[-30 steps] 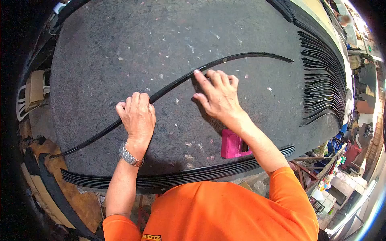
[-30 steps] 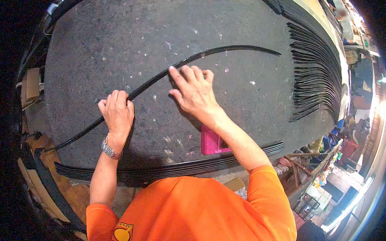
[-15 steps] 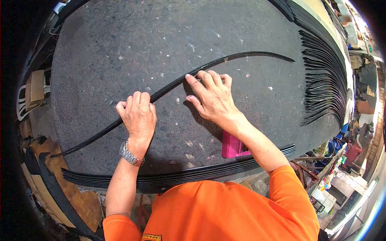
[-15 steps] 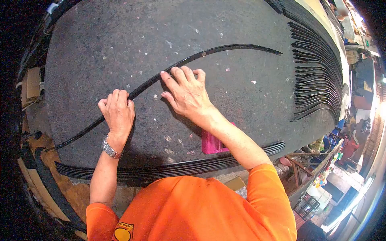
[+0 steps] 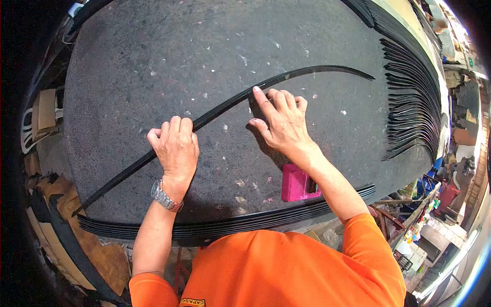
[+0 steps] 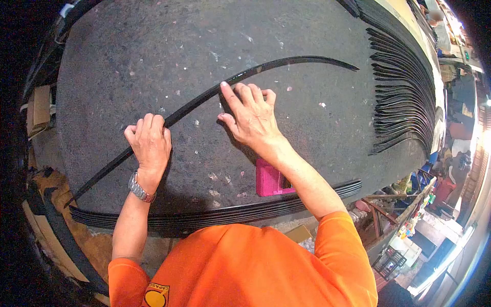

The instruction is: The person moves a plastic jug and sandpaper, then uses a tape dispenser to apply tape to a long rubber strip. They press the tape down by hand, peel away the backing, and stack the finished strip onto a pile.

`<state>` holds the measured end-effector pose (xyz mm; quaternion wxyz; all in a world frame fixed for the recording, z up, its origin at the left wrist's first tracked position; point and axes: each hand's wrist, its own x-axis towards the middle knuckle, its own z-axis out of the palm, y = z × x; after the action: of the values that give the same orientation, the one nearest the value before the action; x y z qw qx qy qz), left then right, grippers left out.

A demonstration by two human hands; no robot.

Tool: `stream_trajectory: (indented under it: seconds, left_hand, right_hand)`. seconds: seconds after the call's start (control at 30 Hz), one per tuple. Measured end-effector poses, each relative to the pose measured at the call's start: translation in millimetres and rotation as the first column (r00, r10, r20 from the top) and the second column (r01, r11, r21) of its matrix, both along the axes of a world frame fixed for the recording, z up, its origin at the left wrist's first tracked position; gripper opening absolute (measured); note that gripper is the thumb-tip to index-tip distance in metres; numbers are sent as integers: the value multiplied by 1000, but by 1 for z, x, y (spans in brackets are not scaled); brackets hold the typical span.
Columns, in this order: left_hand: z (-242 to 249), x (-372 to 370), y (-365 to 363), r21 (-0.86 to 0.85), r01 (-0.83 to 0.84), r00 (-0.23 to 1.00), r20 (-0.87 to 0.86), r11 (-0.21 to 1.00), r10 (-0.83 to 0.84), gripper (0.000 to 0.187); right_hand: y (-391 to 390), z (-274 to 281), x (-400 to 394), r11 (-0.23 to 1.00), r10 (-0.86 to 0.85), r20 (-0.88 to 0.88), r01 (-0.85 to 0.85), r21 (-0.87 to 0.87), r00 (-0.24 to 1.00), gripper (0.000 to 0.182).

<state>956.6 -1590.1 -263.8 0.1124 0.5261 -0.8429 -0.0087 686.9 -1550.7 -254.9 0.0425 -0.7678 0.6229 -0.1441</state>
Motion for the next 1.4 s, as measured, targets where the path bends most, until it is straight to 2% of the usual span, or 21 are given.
stream_trajectory:
  seconds: [0.13,0.37,0.57,0.77,0.9,0.93,1.13,1.17,1.23,1.3,1.37,1.4]
  left_hand:
    - [0,-1,0,-22,1,1000,-6,1000,-1,20]
    - [-2,-1,1,-11,-14,1000,-2,1000,14,21]
    - [1,-2,0,-21,-2,1000,-15,1000,1,20]
    - [2,-1,0,-3,-4,1000,-12,1000,4,19]
    - [2,-1,-1,7,-6,999,-32,1000,6,19]
    - [2,-1,-2,10,-4,999,-38,1000,5,20]
    - [5,3,-6,90,-10,996,-88,996,18,16]
    - [5,2,-7,90,-7,996,-91,996,15,18]
    - [6,3,-7,97,5,996,-89,995,3,20]
    - [7,4,-8,111,9,996,-91,994,1,19]
    - [8,4,-8,120,10,996,-93,993,1,18]
    - [8,5,-9,123,9,995,-96,992,3,18]
  right_hand:
    - [1,1,8,998,58,17,-58,4,998,68]
    - [-1,0,-9,999,-36,-51,35,-19,998,67]
    - [-1,5,6,999,41,-1,-41,8,999,65]
    - [5,-1,-15,1000,-20,-52,20,-6,998,66]
    - [23,-15,-57,989,-140,-136,145,21,981,56]
    - [30,-17,-65,990,-141,-154,141,-8,978,52]
    - [63,-4,-92,989,-118,-146,129,71,982,37]
    - [55,9,-98,992,-120,-258,129,19,959,30]
    - [31,21,-122,980,-192,-271,198,-8,943,40]
    - [-5,22,-148,963,-266,-326,236,-127,907,58]
    - [-36,19,-174,968,-244,-461,187,-167,853,73]
    - [-46,15,-186,973,-226,-504,174,-150,834,71]
